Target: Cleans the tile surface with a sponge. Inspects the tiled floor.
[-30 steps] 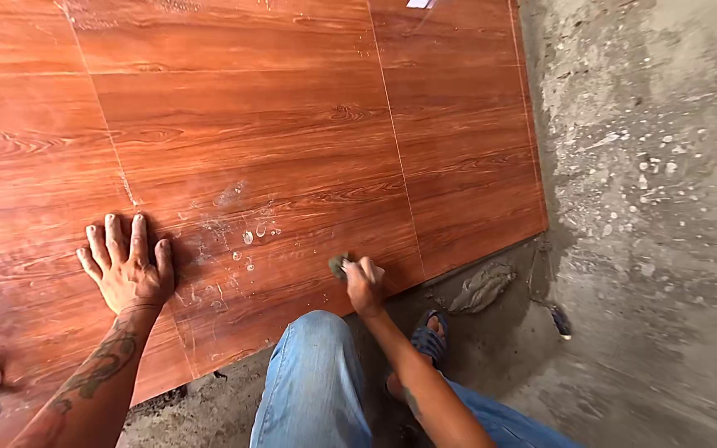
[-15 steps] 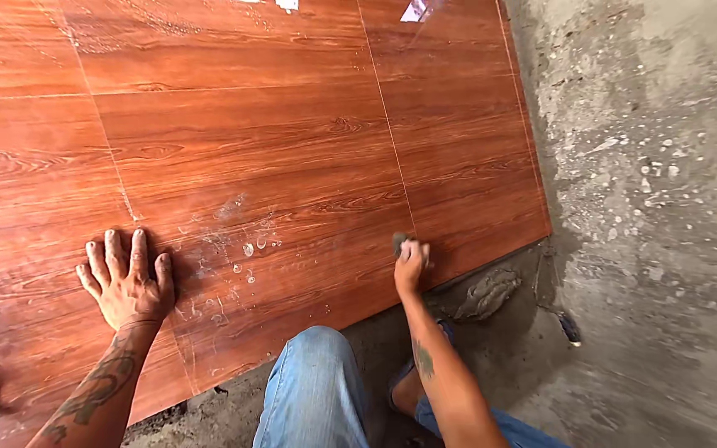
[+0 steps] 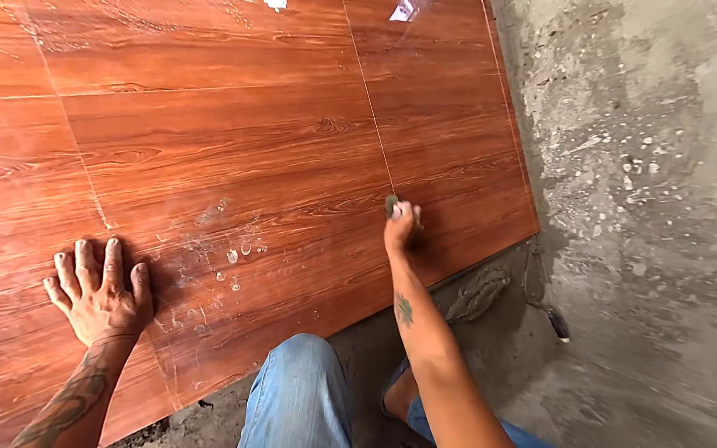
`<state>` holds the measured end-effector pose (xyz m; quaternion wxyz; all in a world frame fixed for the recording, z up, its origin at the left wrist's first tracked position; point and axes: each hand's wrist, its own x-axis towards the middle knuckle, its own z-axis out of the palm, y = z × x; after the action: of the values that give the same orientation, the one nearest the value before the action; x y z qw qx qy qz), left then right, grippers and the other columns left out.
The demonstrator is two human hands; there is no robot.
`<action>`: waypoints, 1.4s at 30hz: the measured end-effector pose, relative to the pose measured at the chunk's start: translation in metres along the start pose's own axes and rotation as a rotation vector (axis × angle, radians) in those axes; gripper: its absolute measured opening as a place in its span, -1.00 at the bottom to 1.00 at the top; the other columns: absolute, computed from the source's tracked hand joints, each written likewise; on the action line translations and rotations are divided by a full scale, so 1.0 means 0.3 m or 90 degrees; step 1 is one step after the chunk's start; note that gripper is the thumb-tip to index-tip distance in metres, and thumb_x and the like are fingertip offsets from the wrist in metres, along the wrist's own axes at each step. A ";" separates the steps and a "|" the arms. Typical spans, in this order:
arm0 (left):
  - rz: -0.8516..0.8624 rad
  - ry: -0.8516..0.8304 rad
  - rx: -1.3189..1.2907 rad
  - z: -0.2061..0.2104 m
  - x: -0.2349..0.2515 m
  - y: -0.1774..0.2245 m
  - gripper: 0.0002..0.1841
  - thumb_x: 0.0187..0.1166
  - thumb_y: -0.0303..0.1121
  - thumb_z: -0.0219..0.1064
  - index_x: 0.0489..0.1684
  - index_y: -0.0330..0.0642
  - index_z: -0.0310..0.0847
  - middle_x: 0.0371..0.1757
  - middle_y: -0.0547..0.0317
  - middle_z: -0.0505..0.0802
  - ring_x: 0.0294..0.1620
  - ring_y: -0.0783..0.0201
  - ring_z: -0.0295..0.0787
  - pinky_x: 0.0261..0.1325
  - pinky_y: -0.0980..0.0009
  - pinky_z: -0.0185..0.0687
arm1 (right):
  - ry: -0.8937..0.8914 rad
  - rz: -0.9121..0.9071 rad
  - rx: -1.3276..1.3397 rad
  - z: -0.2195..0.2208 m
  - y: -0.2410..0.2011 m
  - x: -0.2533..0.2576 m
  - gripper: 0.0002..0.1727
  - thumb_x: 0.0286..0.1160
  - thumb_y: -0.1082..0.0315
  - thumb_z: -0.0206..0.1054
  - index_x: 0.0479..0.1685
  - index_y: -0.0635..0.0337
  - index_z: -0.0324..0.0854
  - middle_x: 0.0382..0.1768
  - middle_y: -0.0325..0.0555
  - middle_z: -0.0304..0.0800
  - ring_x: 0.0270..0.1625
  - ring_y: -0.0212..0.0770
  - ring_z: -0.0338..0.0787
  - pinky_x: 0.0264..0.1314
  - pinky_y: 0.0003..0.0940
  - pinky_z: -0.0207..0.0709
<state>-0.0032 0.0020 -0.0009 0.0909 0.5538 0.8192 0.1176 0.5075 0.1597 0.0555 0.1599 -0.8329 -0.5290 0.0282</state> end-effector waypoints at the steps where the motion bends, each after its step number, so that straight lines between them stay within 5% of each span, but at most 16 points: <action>1: 0.000 -0.001 0.002 0.004 -0.002 -0.006 -0.27 0.71 0.33 -0.30 0.87 0.34 0.11 0.94 0.19 0.09 0.95 -0.02 -0.21 0.84 -0.30 -0.37 | -0.010 -0.023 0.017 0.024 -0.071 0.006 -0.75 0.60 0.33 0.31 0.11 0.19 0.78 0.15 0.18 0.77 0.17 0.20 0.79 0.22 0.31 0.57; 3: 0.001 0.002 0.007 0.015 -0.006 -0.015 -0.26 0.71 0.34 -0.32 0.88 0.36 0.10 0.94 0.20 0.10 0.95 -0.01 -0.19 0.84 -0.29 -0.37 | -0.054 -0.156 0.031 0.016 -0.127 -0.130 -0.84 0.63 0.34 0.29 0.00 0.10 0.76 0.06 0.11 0.73 0.06 0.12 0.77 0.10 0.18 0.62; 5: 0.003 0.007 0.006 0.020 -0.008 -0.021 -0.27 0.71 0.33 -0.32 0.88 0.37 0.10 0.94 0.21 0.10 0.95 -0.02 -0.19 0.85 -0.29 -0.38 | -0.049 -0.256 0.044 -0.004 -0.012 -0.314 -0.84 0.59 0.31 0.34 -0.06 -0.04 0.84 -0.07 -0.03 0.80 -0.01 -0.02 0.80 0.09 0.04 0.68; 7: 0.006 0.008 0.007 0.020 -0.008 -0.022 -0.27 0.71 0.33 -0.31 0.88 0.35 0.10 0.94 0.19 0.10 0.95 -0.04 -0.20 0.85 -0.29 -0.39 | -0.019 -0.253 0.015 -0.056 0.135 -0.386 -0.84 0.57 0.28 0.35 -0.16 -0.01 0.88 -0.19 -0.06 0.83 -0.12 -0.06 0.83 0.00 -0.01 0.68; 9: 0.005 0.011 0.006 0.010 -0.010 -0.016 -0.28 0.71 0.32 -0.30 0.87 0.35 0.12 0.93 0.20 0.11 0.95 -0.04 -0.21 0.85 -0.28 -0.40 | -0.012 -0.166 -0.038 -0.092 0.182 -0.304 -0.79 0.61 0.33 0.28 -0.15 0.17 0.84 -0.15 0.12 0.82 -0.08 0.10 0.84 0.06 0.14 0.65; 12: -0.002 0.009 0.011 -0.011 -0.017 0.006 -0.29 0.72 0.31 -0.31 0.87 0.35 0.12 0.93 0.18 0.11 0.96 -0.03 -0.21 0.85 -0.27 -0.41 | 0.007 0.010 -0.071 -0.027 0.095 -0.049 -0.73 0.70 0.29 0.20 0.12 0.20 0.74 0.15 0.22 0.74 0.18 0.24 0.77 0.23 0.30 0.54; 14: -0.002 0.013 0.021 -0.018 -0.013 0.012 -0.29 0.72 0.30 -0.31 0.87 0.36 0.12 0.94 0.20 0.10 0.96 -0.01 -0.23 0.86 -0.26 -0.42 | 0.038 0.014 -0.025 0.048 -0.058 0.040 -0.73 0.63 0.32 0.24 0.14 0.17 0.75 0.17 0.17 0.75 0.20 0.20 0.77 0.24 0.29 0.54; 17: -0.003 0.012 0.024 -0.019 -0.013 0.011 -0.29 0.72 0.31 -0.31 0.87 0.39 0.09 0.94 0.24 0.08 0.96 0.01 -0.27 0.85 -0.27 -0.45 | -0.018 -0.227 0.032 0.061 -0.203 -0.142 -0.86 0.63 0.40 0.25 -0.03 0.15 0.71 0.00 0.12 0.70 0.02 0.12 0.77 0.06 0.15 0.63; 19: 0.001 0.007 0.022 -0.023 -0.013 0.008 -0.29 0.72 0.32 -0.31 0.87 0.39 0.10 0.95 0.25 0.07 0.97 0.02 -0.28 0.85 -0.28 -0.46 | -0.041 -0.322 0.054 0.024 -0.105 -0.307 -0.86 0.58 0.37 0.34 -0.09 0.03 0.81 -0.10 0.00 0.78 -0.05 0.02 0.80 0.02 0.05 0.66; 22: -0.002 0.008 0.019 -0.020 -0.003 0.016 -0.29 0.73 0.30 -0.32 0.87 0.35 0.10 0.94 0.17 0.07 0.96 -0.02 -0.28 0.85 -0.29 -0.45 | -0.028 -0.275 0.007 -0.055 0.047 -0.313 -0.83 0.57 0.32 0.34 -0.19 0.13 0.86 -0.21 0.05 0.82 -0.12 0.05 0.83 0.04 0.09 0.66; 26: 0.005 0.008 0.015 -0.026 -0.010 0.021 -0.29 0.73 0.28 -0.31 0.87 0.33 0.11 0.94 0.15 0.09 0.96 -0.02 -0.26 0.86 -0.26 -0.46 | 0.007 -0.125 0.042 0.071 -0.205 -0.140 -0.79 0.58 0.38 0.30 0.02 0.25 0.78 0.06 0.21 0.79 0.11 0.20 0.80 0.17 0.26 0.59; 29: 0.008 0.009 0.015 -0.021 -0.009 0.011 -0.30 0.72 0.28 -0.31 0.87 0.36 0.11 0.94 0.19 0.07 0.96 0.01 -0.27 0.85 -0.28 -0.46 | -0.026 -0.270 0.070 0.118 -0.360 -0.255 -0.86 0.63 0.39 0.27 -0.04 0.12 0.74 -0.03 0.11 0.70 -0.01 0.08 0.77 0.03 0.10 0.64; 33: 0.010 0.016 0.009 -0.016 -0.003 0.014 -0.30 0.72 0.28 -0.30 0.86 0.36 0.12 0.95 0.21 0.05 0.96 0.01 -0.28 0.86 -0.26 -0.47 | -0.059 -0.404 0.027 0.039 -0.180 -0.265 -0.84 0.59 0.31 0.35 -0.10 0.05 0.86 -0.20 0.03 0.77 -0.11 0.05 0.80 -0.01 0.05 0.62; 38: 0.002 0.008 0.018 -0.005 -0.006 0.004 -0.31 0.72 0.25 -0.28 0.87 0.38 0.11 0.95 0.25 0.03 0.97 0.04 -0.29 0.86 -0.25 -0.46 | -0.043 -0.179 0.035 0.141 -0.478 -0.138 -0.78 0.60 0.36 0.26 0.03 0.17 0.78 0.08 0.15 0.77 0.10 0.15 0.80 0.15 0.22 0.60; 40: 0.004 0.010 0.015 -0.004 -0.002 0.003 -0.31 0.72 0.27 -0.29 0.87 0.38 0.10 0.96 0.25 0.02 0.97 0.03 -0.30 0.86 -0.26 -0.46 | -0.088 -0.310 0.076 0.136 -0.538 -0.301 -0.84 0.62 0.41 0.26 0.01 0.10 0.72 0.03 0.12 0.69 0.05 0.11 0.76 0.07 0.12 0.65; 42: 0.008 0.014 0.014 -0.001 -0.005 -0.004 -0.30 0.73 0.28 -0.30 0.87 0.38 0.10 0.96 0.24 0.02 0.97 0.04 -0.30 0.86 -0.25 -0.47 | -0.111 -0.429 0.103 0.120 -0.431 -0.402 -0.82 0.54 0.40 0.34 -0.04 0.00 0.83 -0.10 0.04 0.76 -0.04 0.04 0.78 0.02 0.04 0.66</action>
<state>-0.0038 0.0000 -0.0009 0.0750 0.5588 0.8178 0.1152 0.3339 0.1112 0.0449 0.1795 -0.5908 -0.7818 0.0867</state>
